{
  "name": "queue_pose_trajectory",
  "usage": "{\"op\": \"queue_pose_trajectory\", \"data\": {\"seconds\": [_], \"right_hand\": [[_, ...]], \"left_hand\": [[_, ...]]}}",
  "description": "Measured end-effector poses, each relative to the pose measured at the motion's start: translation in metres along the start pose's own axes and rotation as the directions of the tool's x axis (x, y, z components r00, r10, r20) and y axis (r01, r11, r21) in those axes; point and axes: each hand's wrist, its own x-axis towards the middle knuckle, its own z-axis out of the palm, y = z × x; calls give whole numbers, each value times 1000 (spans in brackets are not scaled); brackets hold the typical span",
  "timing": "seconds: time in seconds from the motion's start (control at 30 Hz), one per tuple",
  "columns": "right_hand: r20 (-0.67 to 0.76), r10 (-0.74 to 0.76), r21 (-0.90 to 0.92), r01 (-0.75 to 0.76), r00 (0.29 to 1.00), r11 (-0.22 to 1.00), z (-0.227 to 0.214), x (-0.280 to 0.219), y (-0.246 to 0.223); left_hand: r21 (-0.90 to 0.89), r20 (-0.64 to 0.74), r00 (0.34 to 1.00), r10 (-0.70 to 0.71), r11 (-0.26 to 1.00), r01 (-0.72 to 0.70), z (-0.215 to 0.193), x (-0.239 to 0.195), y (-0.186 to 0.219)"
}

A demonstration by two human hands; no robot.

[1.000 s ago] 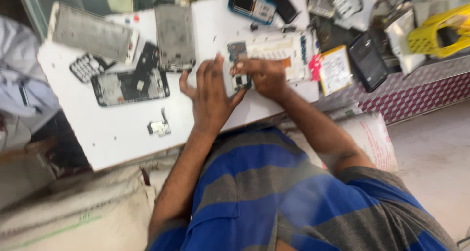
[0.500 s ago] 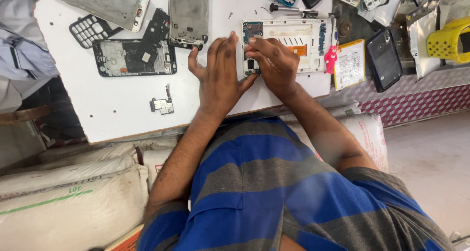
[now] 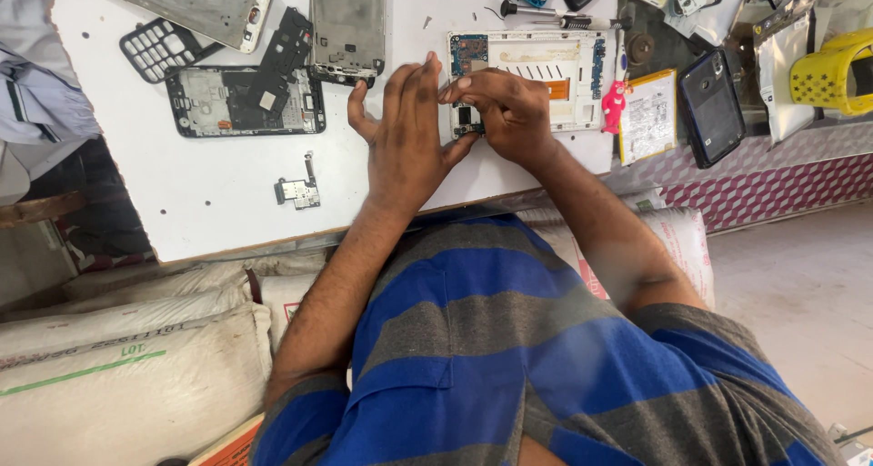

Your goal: The person disassembles a smartphone on a workbench, using a screwdriver to remove screws and a prying tool to detach the battery and internal components. The person handles the motherboard and other parts, placing them on the table.

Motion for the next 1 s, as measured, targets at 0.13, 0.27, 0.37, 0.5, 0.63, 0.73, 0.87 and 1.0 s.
{"op": "queue_pose_trajectory", "data": {"seconds": [0.13,0.27,0.37,0.5,0.63,0.73,0.87,1.0], "right_hand": [[65,-20,44,18,998,999,-7,6,6],[104,-72,45,68,992,997,-11,9,5],[41,-110,-49,112,993,992,-9,10,4],[-67,-25,-152,15,997,988,-5,3,2],[-32,6,7,-5,999,1000,-6,0,2],[17,7,17,-7,1000,1000,-9,1,2],[-2,-105,-39,105,995,994,-8,2,4],[-54,-75,-116,68,996,991,-5,2,7]], "left_hand": [[11,2,1000,2,1000,-2,3,0,-1],[9,-5,1000,2,1000,-2,5,0,-1],[12,-9,1000,4,1000,-4,4,0,-1],[9,-1,1000,-8,1000,8,3,-1,0],[13,-7,1000,-9,1000,9,3,0,1],[20,-4,1000,-10,1000,11,3,0,0],[20,-4,1000,-4,1000,4,5,-1,-1],[22,-2,1000,-2,1000,2,4,-1,-1]]}}
